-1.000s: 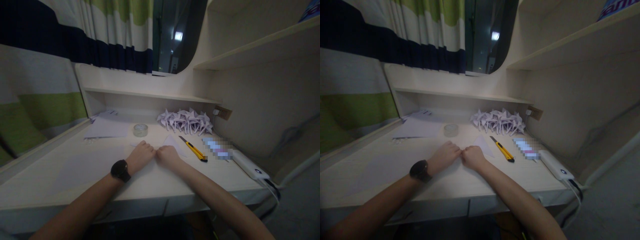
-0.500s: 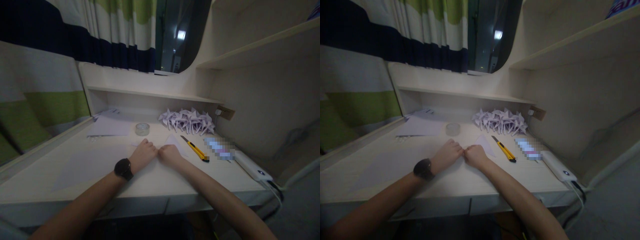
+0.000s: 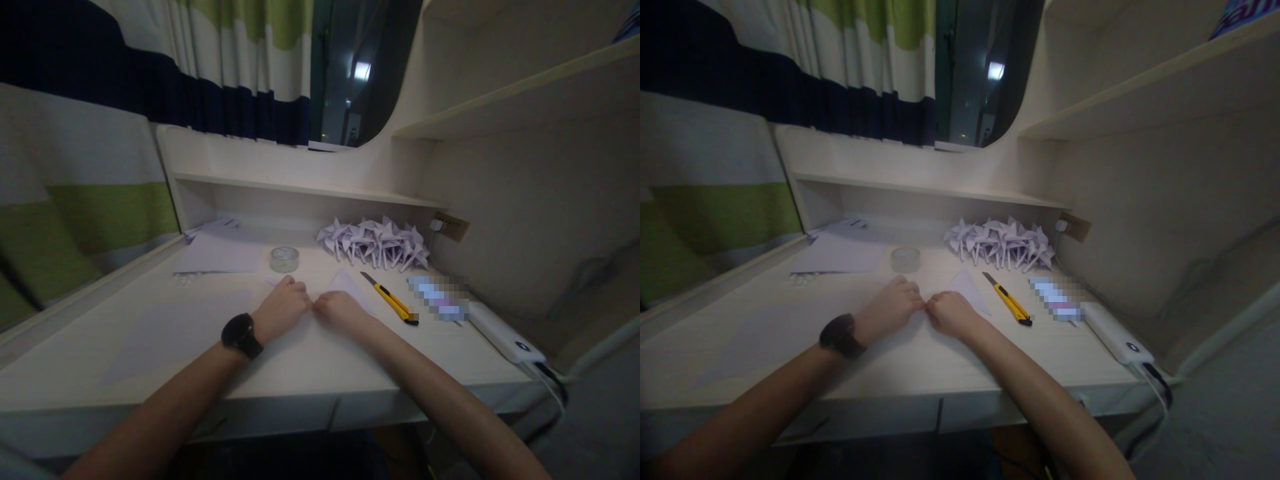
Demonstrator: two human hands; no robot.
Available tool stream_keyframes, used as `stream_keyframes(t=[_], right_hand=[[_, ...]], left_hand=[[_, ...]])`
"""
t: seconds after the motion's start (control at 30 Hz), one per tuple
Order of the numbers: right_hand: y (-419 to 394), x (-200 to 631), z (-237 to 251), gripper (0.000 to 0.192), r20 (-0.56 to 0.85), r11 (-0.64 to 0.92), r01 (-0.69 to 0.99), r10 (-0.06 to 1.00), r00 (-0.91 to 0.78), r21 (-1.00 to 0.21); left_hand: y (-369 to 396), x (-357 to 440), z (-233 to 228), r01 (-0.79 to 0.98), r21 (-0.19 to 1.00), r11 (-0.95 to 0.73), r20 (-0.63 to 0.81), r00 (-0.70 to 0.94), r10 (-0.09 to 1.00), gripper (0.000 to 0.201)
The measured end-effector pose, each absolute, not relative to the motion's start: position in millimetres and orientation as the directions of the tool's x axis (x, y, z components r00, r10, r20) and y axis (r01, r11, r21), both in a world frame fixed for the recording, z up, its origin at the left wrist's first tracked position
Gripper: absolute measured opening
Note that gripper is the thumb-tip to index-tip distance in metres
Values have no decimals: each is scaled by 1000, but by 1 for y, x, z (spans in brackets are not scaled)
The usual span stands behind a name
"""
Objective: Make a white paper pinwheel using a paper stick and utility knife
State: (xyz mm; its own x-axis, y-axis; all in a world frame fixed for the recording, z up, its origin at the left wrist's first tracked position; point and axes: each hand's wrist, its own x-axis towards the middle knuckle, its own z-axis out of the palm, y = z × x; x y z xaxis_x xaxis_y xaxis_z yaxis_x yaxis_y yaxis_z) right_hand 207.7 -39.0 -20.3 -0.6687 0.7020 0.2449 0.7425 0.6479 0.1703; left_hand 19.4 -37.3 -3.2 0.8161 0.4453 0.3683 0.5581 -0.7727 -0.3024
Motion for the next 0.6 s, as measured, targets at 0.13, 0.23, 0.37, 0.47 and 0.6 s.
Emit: stream_keyframes(t=[0.13,0.23,0.37,0.47,0.6], right_hand=[[-39,209,-21,15,268,691,715,673,-689,107],[-39,209,-20,15,276,731,681,647,-711,43],[-39,210,-21,15,275,740,654,668,-691,-155],[-39,212,-19,17,205,682,571,706,-678,-457],[-43,215,-6,27,72,503,362,655,-752,-785]], left_hand=[[-35,16,-3,543,-210,-813,368,814,449,20],[-29,13,-5,530,-142,-836,351,817,458,22],[-22,8,-5,486,48,-873,340,814,472,22],[-22,3,3,421,274,-864,282,824,491,24],[-26,-3,16,334,574,-748,151,855,497,30]])
